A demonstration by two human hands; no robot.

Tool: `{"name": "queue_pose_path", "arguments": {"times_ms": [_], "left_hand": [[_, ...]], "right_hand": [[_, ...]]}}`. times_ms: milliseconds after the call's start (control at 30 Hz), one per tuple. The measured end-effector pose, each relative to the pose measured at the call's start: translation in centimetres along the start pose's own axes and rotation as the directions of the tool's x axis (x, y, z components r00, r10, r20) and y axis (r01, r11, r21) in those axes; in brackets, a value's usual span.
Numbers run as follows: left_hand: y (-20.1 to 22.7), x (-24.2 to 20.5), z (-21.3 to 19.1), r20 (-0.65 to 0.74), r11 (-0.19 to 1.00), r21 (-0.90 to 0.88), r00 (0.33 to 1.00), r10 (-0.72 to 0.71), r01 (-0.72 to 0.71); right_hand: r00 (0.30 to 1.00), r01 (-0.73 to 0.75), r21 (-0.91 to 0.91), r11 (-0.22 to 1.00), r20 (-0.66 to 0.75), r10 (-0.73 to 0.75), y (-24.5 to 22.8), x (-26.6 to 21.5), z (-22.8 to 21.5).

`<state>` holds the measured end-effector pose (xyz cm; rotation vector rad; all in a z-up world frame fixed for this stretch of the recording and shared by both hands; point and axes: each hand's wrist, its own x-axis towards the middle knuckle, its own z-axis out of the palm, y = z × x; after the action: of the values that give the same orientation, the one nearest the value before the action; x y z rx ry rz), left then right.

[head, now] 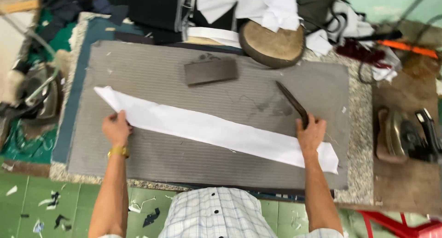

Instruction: The person irons a long white fabric strip on a workbench, then uses shears to trim the edges and cut the strip into smaller rectangular pieces. The person folds the fabric and places the cut pieces into a red basket.

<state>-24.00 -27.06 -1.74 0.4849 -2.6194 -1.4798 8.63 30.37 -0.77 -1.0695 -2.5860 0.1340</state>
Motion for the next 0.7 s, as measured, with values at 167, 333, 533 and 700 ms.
{"name": "queue_pose_path", "arguments": {"times_ms": [167,333,533,700], "left_hand": [[-4.8,2.6,1.5,-0.009,0.917,0.379,0.991,0.134,-0.121],[-1.7,2.1,-0.7,0.108,0.929,0.369,0.994,-0.035,-0.007],[-0.7,3.6,-4.0,-0.015,0.938,0.345,0.999,-0.033,0.036],[-4.4,6.7,-0.9,0.072,0.825,0.503,0.964,0.257,-0.258]], "right_hand": [[0.996,0.083,-0.316,0.945,0.058,-0.068,6.9,4.7,5.4],[0.988,0.122,-0.189,0.974,-0.070,-0.138,7.3,4.4,3.2],[0.957,0.239,0.010,0.971,-0.170,-0.234,8.3,-5.2,0.2],[0.947,-0.004,-0.182,0.983,-0.317,-0.054,12.1,-12.5,-1.8]]}}
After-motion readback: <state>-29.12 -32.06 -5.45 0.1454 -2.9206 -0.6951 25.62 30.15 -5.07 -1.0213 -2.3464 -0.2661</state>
